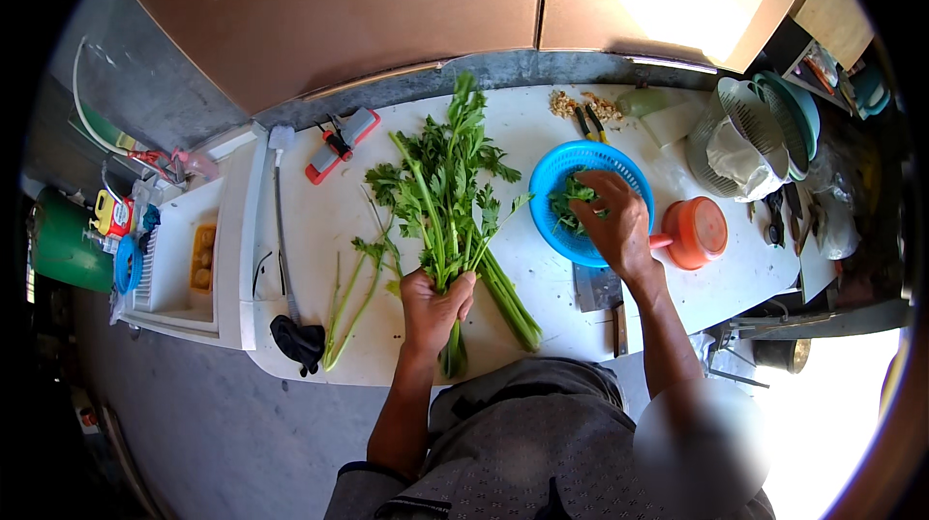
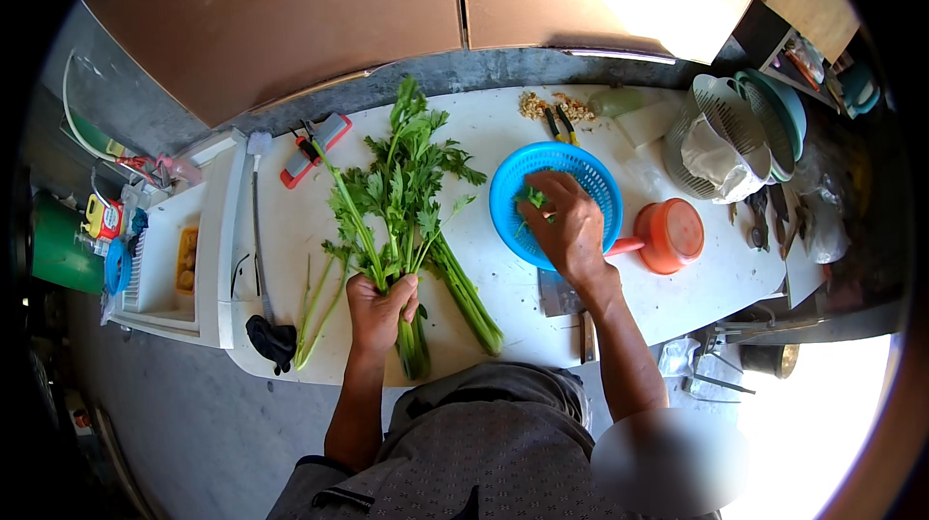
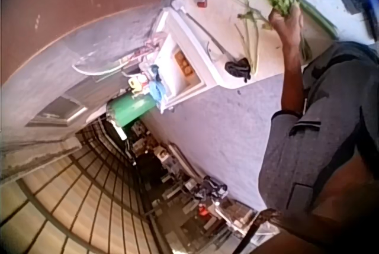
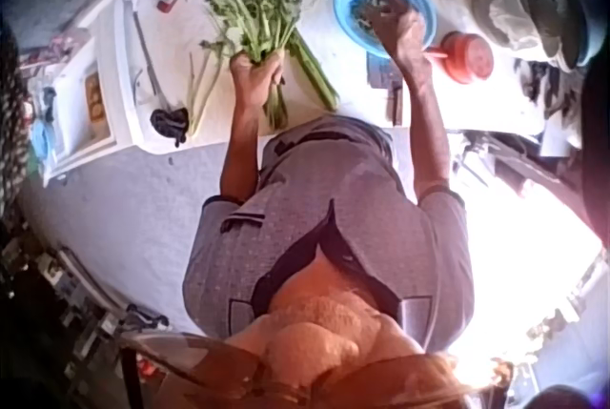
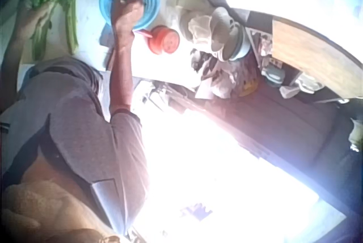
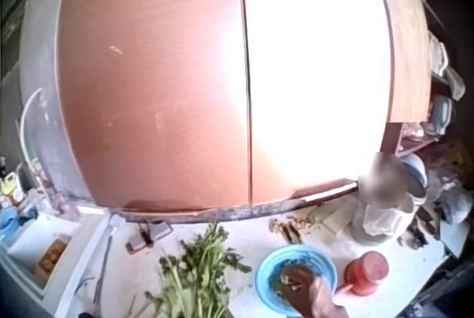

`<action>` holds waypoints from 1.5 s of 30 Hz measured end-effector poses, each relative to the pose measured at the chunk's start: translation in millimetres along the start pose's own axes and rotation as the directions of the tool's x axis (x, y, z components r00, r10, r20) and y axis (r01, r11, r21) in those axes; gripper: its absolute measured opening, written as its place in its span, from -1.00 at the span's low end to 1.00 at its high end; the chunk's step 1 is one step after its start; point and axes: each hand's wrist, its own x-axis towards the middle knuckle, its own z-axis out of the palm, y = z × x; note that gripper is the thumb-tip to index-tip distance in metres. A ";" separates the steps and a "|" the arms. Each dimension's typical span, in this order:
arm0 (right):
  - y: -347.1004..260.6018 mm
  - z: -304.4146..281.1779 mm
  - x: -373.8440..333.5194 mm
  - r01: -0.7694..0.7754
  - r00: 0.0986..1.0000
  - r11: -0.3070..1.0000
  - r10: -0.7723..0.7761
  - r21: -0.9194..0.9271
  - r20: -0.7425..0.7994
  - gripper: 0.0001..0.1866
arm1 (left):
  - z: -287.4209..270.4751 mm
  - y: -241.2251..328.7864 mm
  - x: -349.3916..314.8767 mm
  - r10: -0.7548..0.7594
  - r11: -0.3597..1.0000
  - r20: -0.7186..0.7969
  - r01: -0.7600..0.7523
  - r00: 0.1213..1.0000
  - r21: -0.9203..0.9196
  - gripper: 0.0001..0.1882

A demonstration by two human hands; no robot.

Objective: The person trims and cleans celery stalks on a white countertop. They remove leaves and lower stalk sections by hand, placing trimmed pieces into a blue colander. A cleaver and other kitchen items are visible nearby.

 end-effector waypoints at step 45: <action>-55.7 23.9 -8.6 0.504 0.765 0.837 -0.547 0.211 0.340 -0.83 | -6.2 1.0 -1.3 -0.061 0.998 0.072 0.059 0.996 0.028 -0.89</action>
